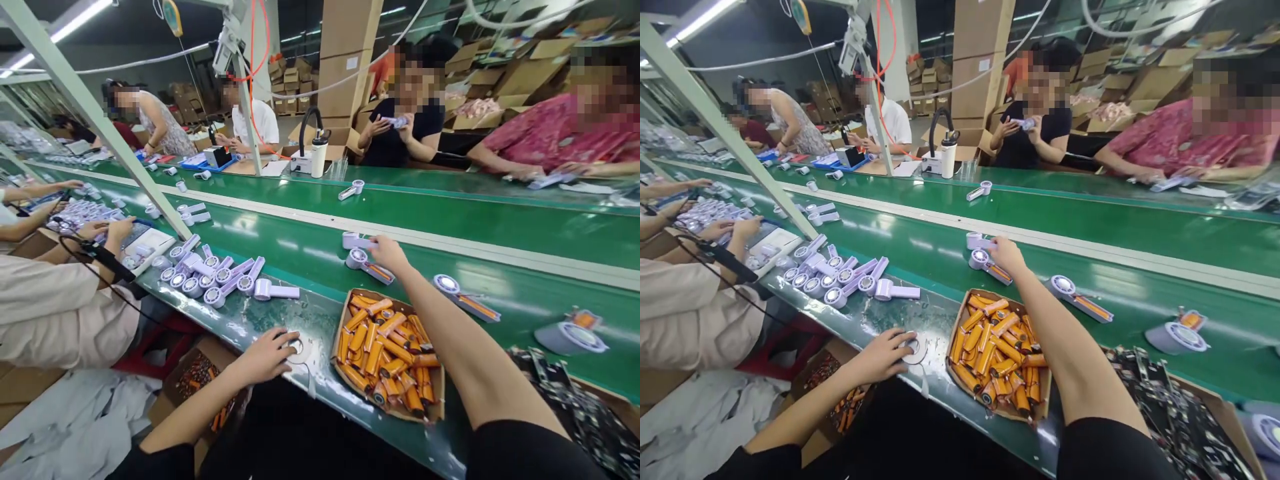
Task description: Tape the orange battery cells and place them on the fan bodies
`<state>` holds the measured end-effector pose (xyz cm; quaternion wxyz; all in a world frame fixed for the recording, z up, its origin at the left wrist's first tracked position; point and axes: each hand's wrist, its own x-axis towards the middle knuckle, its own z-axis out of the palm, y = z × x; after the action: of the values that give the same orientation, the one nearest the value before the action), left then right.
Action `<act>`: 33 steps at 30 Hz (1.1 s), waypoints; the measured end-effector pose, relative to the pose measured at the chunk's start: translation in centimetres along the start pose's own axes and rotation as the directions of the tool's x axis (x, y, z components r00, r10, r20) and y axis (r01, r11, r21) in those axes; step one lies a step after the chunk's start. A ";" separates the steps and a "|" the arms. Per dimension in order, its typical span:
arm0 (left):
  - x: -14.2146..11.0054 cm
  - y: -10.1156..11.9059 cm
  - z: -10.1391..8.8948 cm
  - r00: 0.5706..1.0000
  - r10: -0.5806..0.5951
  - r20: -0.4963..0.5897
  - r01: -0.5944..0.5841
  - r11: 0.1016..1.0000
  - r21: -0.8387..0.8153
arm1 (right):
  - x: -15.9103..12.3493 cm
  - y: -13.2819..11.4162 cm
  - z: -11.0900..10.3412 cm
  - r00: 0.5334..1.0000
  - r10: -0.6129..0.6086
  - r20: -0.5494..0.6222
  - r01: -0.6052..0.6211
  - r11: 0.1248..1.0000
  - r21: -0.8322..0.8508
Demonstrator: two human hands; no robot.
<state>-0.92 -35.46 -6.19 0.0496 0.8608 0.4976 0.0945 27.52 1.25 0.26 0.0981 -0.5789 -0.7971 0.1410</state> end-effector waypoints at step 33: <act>1.6 3.5 -3.2 0.797 0.019 -0.603 -0.116 0.986 -0.123 | -26.5 -4.8 1.9 0.846 -0.528 0.076 0.533 0.845 -0.057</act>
<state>2.15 -35.83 -2.22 -0.0479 0.7973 0.4479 0.4017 30.82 -25.53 0.30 0.0882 -0.3351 -0.9332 0.0949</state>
